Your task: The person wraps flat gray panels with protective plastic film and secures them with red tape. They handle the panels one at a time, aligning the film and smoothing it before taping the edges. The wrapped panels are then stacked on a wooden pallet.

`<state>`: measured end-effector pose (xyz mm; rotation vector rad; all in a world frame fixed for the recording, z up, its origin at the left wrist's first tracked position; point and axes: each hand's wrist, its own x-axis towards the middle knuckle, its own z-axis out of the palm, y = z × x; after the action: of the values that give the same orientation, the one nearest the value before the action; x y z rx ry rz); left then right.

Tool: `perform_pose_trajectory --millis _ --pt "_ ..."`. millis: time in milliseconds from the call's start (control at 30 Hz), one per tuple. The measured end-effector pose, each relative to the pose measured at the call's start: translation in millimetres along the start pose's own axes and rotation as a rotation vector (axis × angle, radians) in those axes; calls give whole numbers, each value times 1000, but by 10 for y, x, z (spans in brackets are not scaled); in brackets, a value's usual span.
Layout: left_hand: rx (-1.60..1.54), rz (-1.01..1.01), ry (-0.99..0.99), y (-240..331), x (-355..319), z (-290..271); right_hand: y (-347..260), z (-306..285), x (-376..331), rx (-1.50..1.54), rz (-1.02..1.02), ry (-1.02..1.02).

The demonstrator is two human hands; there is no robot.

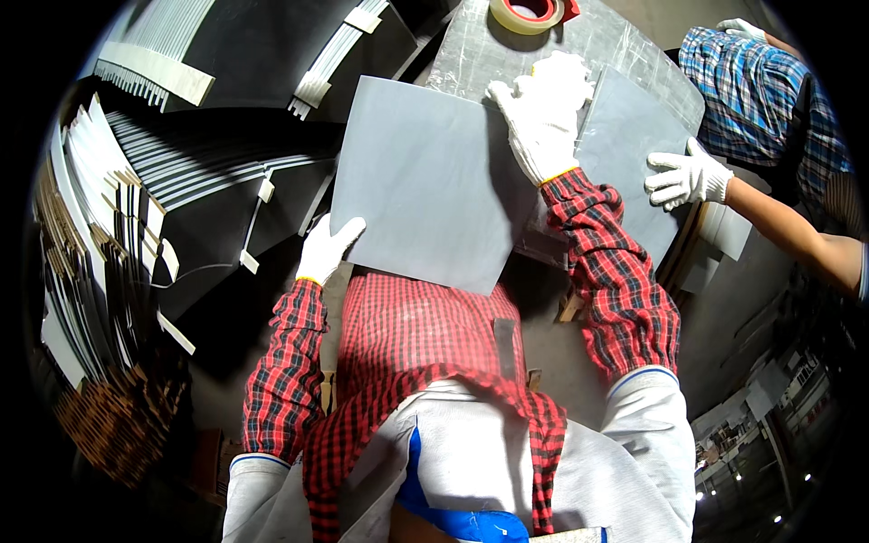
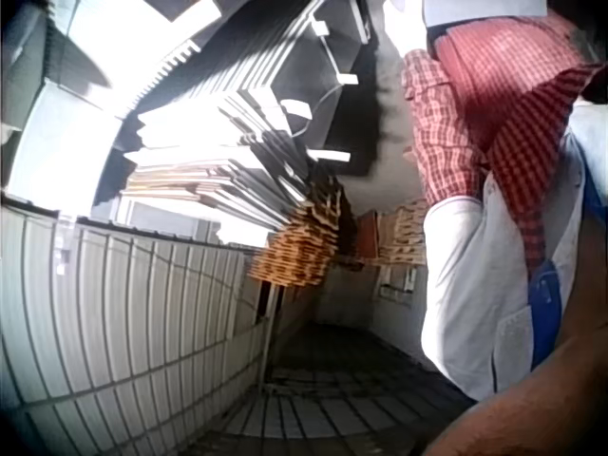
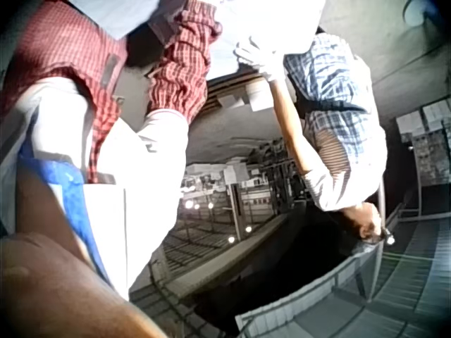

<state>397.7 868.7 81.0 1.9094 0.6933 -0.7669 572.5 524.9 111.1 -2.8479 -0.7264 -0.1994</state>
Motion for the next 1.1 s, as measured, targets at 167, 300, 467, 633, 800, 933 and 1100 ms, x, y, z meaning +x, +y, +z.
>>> perform_pose_trajectory --millis 167,300,467,633,800,933,1100 --pt "-92 -62 -54 66 -39 -13 -212 -86 40 -41 -139 -199" --pt "18 -71 -32 148 -60 -31 46 -173 164 -119 65 5" --pt "5 -11 -8 -36 -7 9 -176 -538 251 102 111 241" --pt "70 -42 10 80 -73 -42 -231 -421 -362 625 786 96" --pt "79 -19 -15 100 -59 -64 -508 -706 -295 1117 1231 -5" --pt "126 -8 -35 92 -13 -116 -773 -752 286 1273 1065 48" --pt "192 -4 -69 -10 15 -169 -1428 -782 1799 1411 705 19"
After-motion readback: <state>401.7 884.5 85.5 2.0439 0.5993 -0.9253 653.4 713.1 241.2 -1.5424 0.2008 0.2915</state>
